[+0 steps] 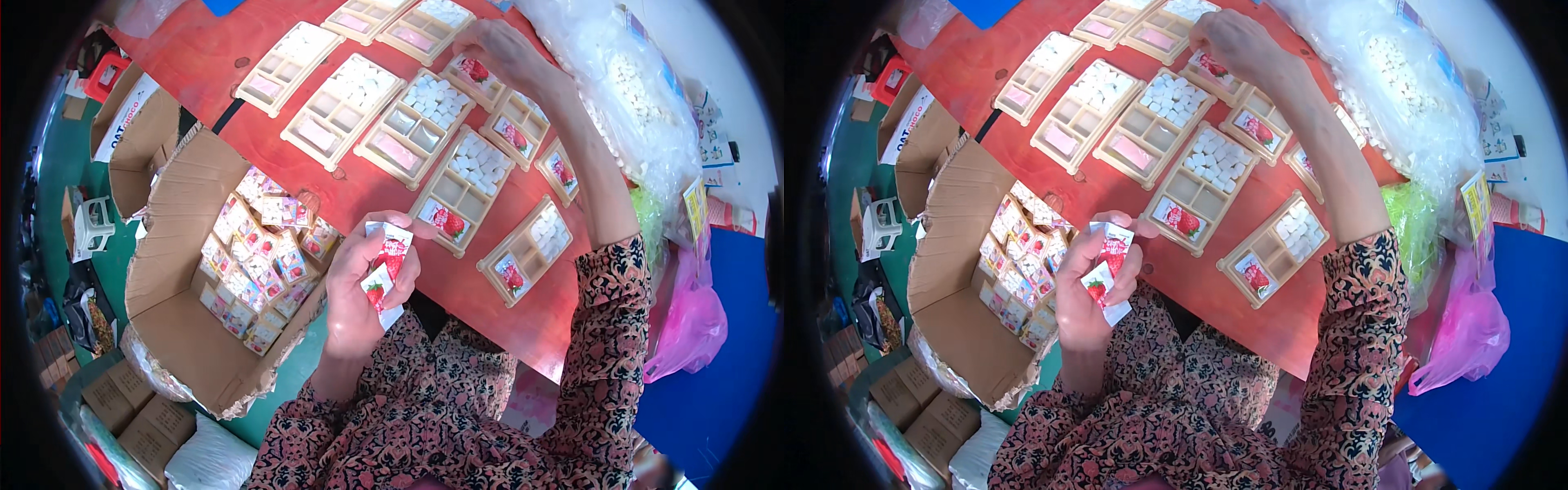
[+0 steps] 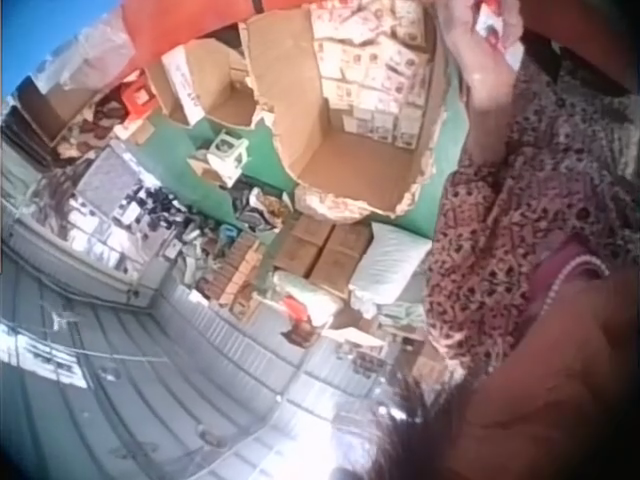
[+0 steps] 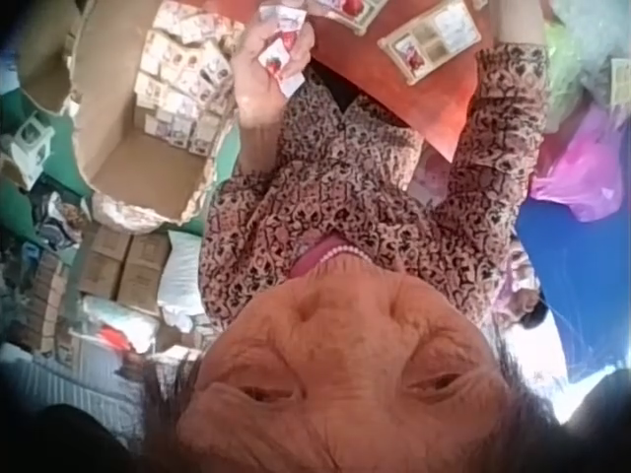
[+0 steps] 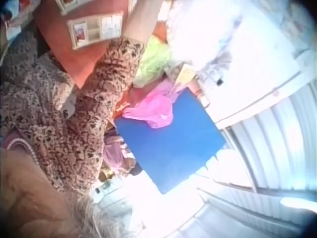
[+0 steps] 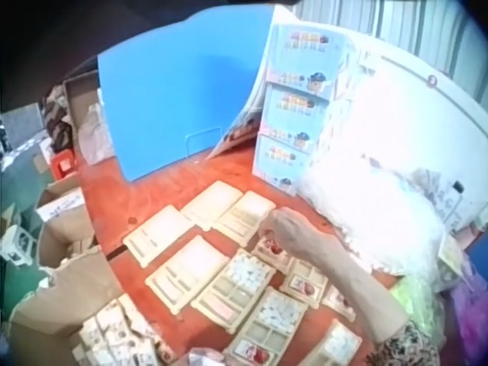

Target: Packaging small items into trays and plastic bags in a workshop setting.

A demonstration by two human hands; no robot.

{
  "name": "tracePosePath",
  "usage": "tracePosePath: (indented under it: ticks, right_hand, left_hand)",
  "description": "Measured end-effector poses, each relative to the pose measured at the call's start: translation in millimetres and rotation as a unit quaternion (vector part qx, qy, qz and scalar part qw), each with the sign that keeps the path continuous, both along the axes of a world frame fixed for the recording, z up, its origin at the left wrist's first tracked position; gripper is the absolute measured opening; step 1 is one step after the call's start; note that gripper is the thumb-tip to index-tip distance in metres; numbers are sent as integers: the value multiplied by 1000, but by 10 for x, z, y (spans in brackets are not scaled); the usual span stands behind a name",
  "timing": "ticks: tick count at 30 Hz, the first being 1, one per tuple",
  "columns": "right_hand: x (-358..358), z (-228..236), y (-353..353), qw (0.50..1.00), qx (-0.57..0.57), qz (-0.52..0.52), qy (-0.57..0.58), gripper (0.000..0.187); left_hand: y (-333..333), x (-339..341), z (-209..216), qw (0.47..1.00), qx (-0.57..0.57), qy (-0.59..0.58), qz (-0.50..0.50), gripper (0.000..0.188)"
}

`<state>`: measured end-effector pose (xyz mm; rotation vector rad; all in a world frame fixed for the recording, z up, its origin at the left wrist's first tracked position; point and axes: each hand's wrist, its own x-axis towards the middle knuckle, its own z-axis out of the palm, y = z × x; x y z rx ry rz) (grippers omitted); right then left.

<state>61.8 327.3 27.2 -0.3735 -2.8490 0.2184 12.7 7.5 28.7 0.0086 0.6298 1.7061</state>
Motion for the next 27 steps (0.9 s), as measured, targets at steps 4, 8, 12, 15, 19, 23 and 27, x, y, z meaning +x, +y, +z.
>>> tracePosePath:
  ticks: [4, 8, 12, 15, 19, 23, 27]
  right_hand:
    - [-22, 96, -32, 999, 14, -6, -28, 14]
    - [-14, 195, -134, 999, -2, -24, -39, 11]
    - [31, 60, -112, 999, 32, 29, -14, 9]
    - [29, 84, -243, 999, -10, 16, -44, 12]
    - [87, 148, -535, 997, -43, -47, 32, 15]
    - [167, 519, -1268, 890, -421, -67, -163, 22]
    - [269, 434, -1546, 859, -495, 64, -112, 24]
  left_hand:
    - [20, -12, -16, 1000, -13, -23, 4, 30]
    - [25, -27, -23, 999, -20, -29, 5, 35]
    - [46, -15, 19, 999, -2, -46, -27, 36]
    - [46, -15, 5, 1000, 9, -21, -13, 35]
    - [71, -32, -40, 1000, 16, -14, 1, 27]
    - [82, -16, -57, 997, 9, 73, 20, 23]
    - [115, 37, -17, 985, -35, 159, 54, 28]
